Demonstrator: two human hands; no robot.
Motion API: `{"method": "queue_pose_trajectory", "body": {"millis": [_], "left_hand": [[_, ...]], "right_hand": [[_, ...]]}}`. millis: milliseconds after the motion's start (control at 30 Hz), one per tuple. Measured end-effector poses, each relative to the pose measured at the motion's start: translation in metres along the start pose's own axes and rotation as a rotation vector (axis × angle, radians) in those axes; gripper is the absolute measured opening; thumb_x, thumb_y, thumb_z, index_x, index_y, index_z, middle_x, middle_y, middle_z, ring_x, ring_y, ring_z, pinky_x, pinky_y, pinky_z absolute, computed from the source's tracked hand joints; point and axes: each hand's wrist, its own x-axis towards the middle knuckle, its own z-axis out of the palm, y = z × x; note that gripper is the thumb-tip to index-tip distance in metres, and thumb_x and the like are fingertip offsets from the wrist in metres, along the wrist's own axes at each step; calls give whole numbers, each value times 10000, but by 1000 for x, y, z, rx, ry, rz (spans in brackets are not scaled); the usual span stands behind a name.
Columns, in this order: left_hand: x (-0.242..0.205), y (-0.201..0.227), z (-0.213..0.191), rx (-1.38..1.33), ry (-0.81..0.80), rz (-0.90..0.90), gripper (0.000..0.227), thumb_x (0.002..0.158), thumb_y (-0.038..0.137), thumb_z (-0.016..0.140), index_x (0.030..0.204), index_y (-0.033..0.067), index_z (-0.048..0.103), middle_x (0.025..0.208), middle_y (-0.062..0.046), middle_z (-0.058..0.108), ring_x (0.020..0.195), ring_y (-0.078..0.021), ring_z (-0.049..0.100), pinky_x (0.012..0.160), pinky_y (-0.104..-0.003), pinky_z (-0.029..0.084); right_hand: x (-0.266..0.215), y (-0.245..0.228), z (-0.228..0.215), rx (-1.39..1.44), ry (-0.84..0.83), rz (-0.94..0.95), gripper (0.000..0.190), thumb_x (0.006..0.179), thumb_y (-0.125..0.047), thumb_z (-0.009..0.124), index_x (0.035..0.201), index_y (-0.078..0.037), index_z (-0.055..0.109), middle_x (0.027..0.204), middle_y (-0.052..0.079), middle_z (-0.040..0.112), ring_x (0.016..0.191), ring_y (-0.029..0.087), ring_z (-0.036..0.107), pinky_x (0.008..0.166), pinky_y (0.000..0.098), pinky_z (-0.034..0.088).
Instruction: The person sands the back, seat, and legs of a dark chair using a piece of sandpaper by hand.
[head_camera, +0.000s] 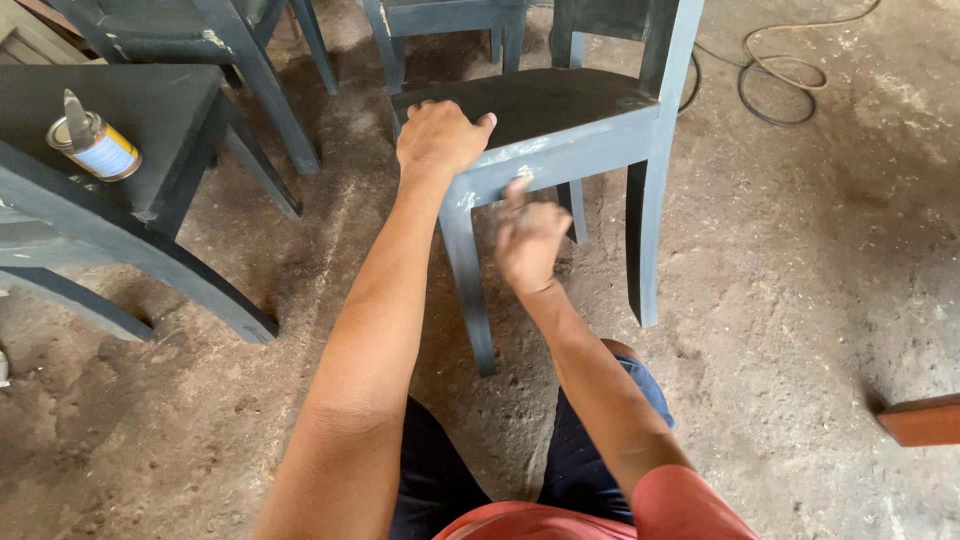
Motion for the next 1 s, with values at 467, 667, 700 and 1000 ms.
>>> {"method": "queue_pose_trajectory", "body": {"millis": [467,667,700,1000], "left_hand": [[1,-1,4,5,19,1,678,921,623,592,1182,10,715,1337,-223,613,1314,-374,526,1064,-447,473],[2,1,3,-6,46,21,671,914,614,604,1174,8,723,1315,-227,634,1290,-383,550,1057,-447,484],[2,0,3,2,34,10,681,917,623,601,1178,4,719,1324,-234,622,1298,-394,538,1061,-453,476],[-2,-1,0,8,6,-1,683,936,614,587,1187,-9,708,1343,-240,605,1333,-392,512,1091,-451,453]], "right_hand": [[5,11,-9,-149,149,16,203,1032,-140,618,1167,-45,736,795,2,448,846,195,429,889,397,334],[7,42,27,192,251,125,188,1005,-109,584,825,-121,640,817,5,528,843,183,501,897,433,350],[2,37,23,161,213,40,162,994,-124,584,843,-118,642,825,13,517,850,190,493,894,429,345],[-3,-2,11,15,92,56,134,1036,-149,596,1138,-93,663,896,14,475,901,191,432,903,389,321]]}}
